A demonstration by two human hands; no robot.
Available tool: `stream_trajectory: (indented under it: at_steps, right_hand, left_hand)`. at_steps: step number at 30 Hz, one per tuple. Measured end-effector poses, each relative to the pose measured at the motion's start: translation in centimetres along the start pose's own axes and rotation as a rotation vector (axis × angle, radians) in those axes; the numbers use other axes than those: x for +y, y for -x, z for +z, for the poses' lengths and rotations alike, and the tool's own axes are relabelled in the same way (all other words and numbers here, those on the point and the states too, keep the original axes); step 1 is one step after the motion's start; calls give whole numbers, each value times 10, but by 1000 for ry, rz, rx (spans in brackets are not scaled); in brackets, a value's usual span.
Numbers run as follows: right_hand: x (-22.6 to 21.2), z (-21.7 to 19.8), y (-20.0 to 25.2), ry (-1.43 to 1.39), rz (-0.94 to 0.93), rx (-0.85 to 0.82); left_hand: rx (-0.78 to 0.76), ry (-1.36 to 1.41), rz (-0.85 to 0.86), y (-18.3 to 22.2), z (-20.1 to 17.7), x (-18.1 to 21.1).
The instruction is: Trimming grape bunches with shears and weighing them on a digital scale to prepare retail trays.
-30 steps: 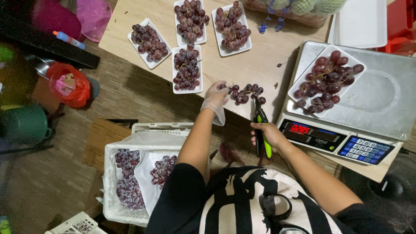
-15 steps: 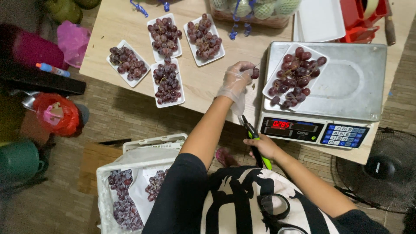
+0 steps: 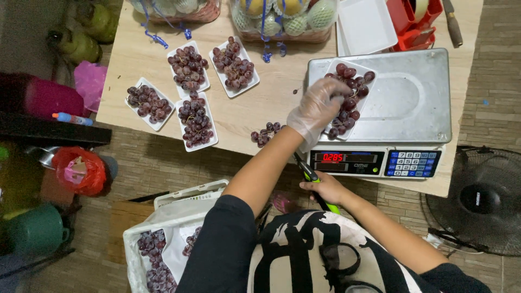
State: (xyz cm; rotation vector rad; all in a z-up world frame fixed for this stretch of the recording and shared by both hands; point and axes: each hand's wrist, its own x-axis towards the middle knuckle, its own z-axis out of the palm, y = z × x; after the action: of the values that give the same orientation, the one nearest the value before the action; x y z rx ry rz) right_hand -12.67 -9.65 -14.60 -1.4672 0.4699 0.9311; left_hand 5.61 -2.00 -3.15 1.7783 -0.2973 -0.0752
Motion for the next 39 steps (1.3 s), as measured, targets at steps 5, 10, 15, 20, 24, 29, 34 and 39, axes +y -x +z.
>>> stream_trajectory:
  at_steps: [5,10,15,20,24,29,34,39]
  right_hand:
    - [14,-8,-9,48,1,-11]
    - [4,-11,3,51,6,-2]
    - [2,-12,2,43,5,1]
    - [-4,-13,7,43,11,0]
    - [3,-15,0,50,-3,-1]
    - [-8,-16,12,4,13,19]
    - [-4,-17,8,-14,6,10]
    - [-1,-15,8,-38,3,16]
  left_hand:
    - [62,-104,253,22,12,-13]
    - [177,-178,442,27,0,-49]
    - [192,-276,809,24,31,-68]
    - [107,-835,625,38,-4,13]
    - [104,-594,329,28,2,-68]
    - [-98,-254,-376,13,-29,-69]
    - [-56,-384,-431,9,-32,-68]
    - [-17,-463,-343,-14,-31,-86]
